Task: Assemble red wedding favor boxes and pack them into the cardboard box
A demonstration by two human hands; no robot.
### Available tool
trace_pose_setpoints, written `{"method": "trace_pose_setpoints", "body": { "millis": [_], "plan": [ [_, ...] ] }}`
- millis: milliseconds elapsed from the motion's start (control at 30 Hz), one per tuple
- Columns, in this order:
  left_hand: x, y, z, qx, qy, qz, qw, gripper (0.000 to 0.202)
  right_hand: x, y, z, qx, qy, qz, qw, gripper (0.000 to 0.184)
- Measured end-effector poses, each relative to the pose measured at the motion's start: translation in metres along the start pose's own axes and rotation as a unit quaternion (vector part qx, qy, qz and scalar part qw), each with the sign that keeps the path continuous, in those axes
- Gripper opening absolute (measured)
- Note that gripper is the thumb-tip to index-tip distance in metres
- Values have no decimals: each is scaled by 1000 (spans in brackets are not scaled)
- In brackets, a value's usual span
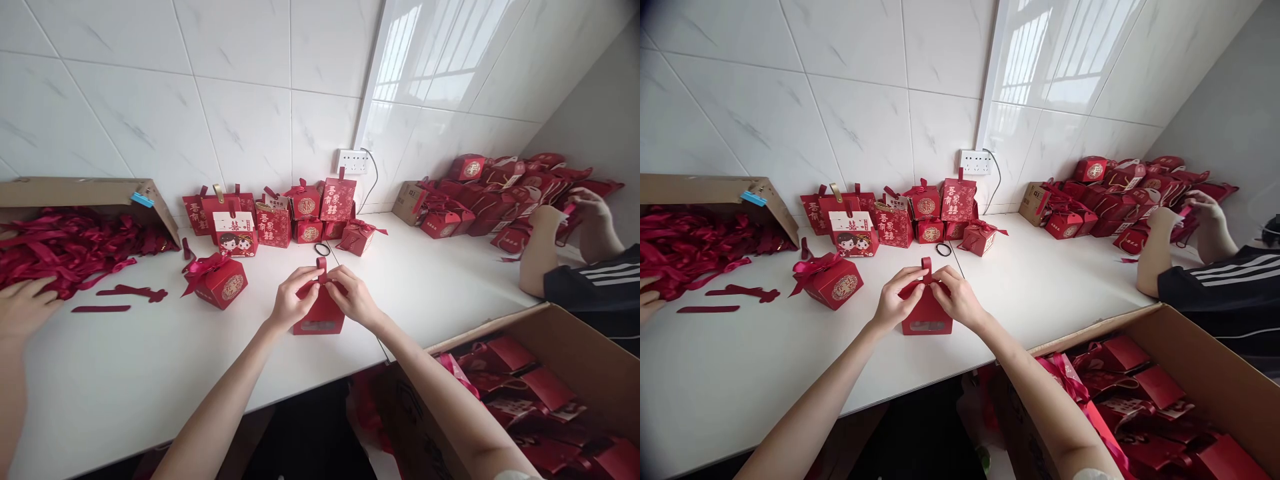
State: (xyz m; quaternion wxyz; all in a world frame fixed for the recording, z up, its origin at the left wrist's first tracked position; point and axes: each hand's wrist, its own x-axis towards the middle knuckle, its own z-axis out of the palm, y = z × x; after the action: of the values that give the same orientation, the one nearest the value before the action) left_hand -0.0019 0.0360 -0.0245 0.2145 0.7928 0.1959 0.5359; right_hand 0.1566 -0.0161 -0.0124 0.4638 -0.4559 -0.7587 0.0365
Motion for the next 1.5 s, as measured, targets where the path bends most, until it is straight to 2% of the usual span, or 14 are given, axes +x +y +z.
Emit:
{"method": "trace_pose_setpoints", "body": {
  "millis": [167,333,500,800,900,967,1033,1133,1233,1267,1333,1400,1433,1500],
  "plan": [
    [0,-1,0,-7,-5,1,1000,24,2,1,-5,25,-33,-1,999,11],
    [-2,2,-1,-37,-15,-12,999,25,0,-1,-6,37,-28,32,998,12],
    [-3,3,0,-44,-10,-24,999,26,-2,-1,-5,46,-31,34,998,12],
    [1,9,0,-59,-2,-79,995,22,0,-3,-4,57,-28,68,996,10],
    [3,10,0,-78,-20,-107,991,21,2,-3,-5,87,-39,63,993,11],
    [4,9,0,-89,-33,-126,988,21,4,-3,-5,127,-33,86,988,10],
    [2,7,-1,-101,-34,-140,984,30,5,-3,-4,162,-15,115,980,9],
    [-14,0,-6,-135,-31,-168,976,63,2,0,-7,189,20,143,971,9],
    [-39,-6,-12,-139,-66,-224,963,89,-4,8,-17,229,87,176,953,14],
    [-47,-5,-13,-133,-86,-240,958,89,-7,11,-22,248,113,186,944,17],
    [-57,3,-12,-132,-115,-256,951,72,-12,15,-32,286,153,201,925,23],
    [-60,17,-10,-144,-99,-240,955,51,-18,16,-42,336,187,214,898,26],
    [-58,26,-8,-155,-74,-223,960,49,-20,14,-47,373,207,222,877,26],
    [-54,42,-3,-178,-29,-181,967,67,-26,7,-55,453,253,242,820,25]
  ]
}}
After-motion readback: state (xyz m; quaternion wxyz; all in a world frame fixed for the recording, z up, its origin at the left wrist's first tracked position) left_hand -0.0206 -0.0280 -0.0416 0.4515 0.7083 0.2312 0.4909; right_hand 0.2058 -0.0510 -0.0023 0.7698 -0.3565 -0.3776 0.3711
